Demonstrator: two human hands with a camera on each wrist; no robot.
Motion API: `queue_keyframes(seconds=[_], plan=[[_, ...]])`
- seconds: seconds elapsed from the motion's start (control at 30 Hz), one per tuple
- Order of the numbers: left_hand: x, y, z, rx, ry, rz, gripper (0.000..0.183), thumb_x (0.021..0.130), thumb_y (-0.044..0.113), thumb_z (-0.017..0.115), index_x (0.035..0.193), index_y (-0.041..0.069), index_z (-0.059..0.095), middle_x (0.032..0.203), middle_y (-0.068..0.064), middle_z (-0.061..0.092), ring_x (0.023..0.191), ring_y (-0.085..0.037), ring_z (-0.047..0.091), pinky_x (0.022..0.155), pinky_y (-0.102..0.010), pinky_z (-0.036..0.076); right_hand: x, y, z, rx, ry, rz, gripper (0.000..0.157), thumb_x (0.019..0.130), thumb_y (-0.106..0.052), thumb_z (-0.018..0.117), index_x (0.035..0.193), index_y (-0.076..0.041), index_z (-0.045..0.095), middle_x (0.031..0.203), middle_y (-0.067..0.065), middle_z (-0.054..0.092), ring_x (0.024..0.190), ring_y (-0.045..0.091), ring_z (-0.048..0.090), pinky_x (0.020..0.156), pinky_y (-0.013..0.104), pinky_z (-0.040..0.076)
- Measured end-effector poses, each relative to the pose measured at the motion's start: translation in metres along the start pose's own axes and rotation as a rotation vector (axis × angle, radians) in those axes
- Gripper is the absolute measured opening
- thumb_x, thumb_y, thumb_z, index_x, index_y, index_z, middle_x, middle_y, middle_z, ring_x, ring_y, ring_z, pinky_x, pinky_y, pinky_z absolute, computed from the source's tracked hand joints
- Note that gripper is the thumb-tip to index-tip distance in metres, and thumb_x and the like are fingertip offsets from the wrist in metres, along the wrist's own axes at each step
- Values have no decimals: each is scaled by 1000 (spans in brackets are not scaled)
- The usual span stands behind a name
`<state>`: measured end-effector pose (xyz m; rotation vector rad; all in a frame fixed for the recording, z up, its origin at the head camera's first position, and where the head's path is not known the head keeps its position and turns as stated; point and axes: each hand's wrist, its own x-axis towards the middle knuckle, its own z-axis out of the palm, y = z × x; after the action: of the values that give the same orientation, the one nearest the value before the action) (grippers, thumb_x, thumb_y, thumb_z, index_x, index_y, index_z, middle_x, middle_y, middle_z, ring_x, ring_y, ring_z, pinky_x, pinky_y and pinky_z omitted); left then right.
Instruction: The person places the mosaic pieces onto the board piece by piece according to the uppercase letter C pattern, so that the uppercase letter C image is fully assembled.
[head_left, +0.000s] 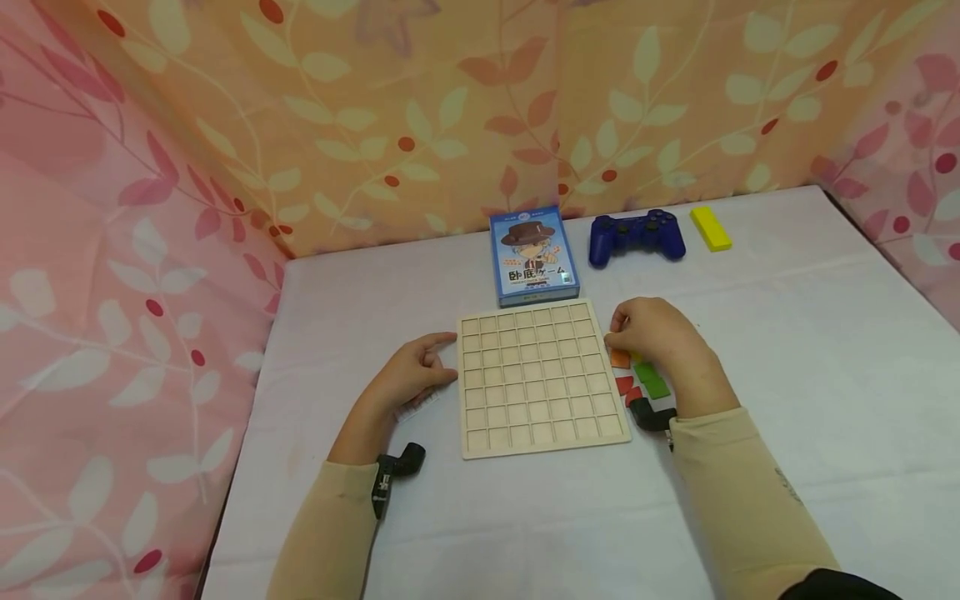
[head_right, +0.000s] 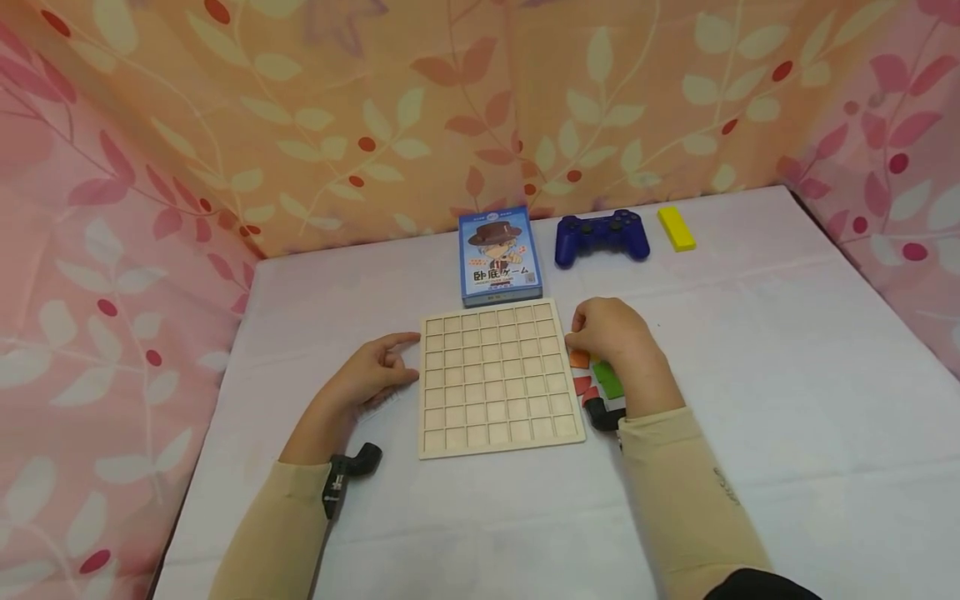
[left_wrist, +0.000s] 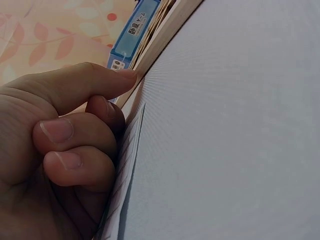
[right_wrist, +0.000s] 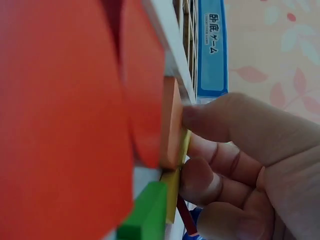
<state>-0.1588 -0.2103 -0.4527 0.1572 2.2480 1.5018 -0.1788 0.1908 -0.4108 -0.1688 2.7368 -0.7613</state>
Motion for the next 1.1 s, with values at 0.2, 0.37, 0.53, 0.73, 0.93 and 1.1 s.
queue_keyframes(seconds=[0.2, 0.37, 0.53, 0.73, 0.93, 1.1], plan=[[1, 0, 1, 4, 2, 9, 68, 91, 9, 78, 151, 19, 51, 64, -8, 58, 37, -11, 37, 38, -27, 33, 1, 3, -4, 25, -22, 22, 15, 86, -23, 67, 89, -8, 67, 77, 5, 59, 73, 25, 55, 69, 38, 41], [1, 0, 0, 16, -5, 15, 67, 91, 9, 78, 152, 18, 50, 64, -8, 59, 36, -11, 36, 38, -27, 33, 2, 10, -10, 66, -50, 13, 17, 89, -20, 65, 98, -5, 69, 83, 7, 62, 80, 26, 57, 79, 42, 42], [1, 1, 0, 16, -3, 11, 67, 92, 9, 78, 152, 17, 50, 65, -9, 59, 37, -11, 37, 38, -27, 33, 2, 12, -13, 125, -70, 15, 24, 93, -14, 61, 111, -3, 71, 93, 10, 65, 86, 27, 58, 85, 44, 44], [0, 2, 0, 11, 0, 2, 67, 92, 10, 78, 152, 19, 50, 65, -9, 59, 37, -11, 37, 38, -27, 33, 3, 16, -14, 160, -83, -40, 25, 96, -11, 60, 115, -6, 76, 95, 6, 69, 89, 26, 58, 90, 46, 42], [0, 3, 0, 14, 1, 0, 68, 91, 10, 78, 152, 19, 50, 65, -9, 58, 38, -12, 37, 38, -27, 33, 3, 17, -14, 167, -103, -47, 29, 96, -7, 59, 118, -4, 76, 99, 8, 70, 91, 28, 57, 87, 45, 43], [1, 2, 0, 17, 1, 2, 68, 91, 9, 78, 152, 19, 50, 65, -8, 59, 38, -12, 37, 38, -27, 33, 4, 14, -12, 154, -88, -16, 30, 98, -18, 67, 121, -1, 74, 109, 13, 71, 98, 31, 58, 94, 50, 45]])
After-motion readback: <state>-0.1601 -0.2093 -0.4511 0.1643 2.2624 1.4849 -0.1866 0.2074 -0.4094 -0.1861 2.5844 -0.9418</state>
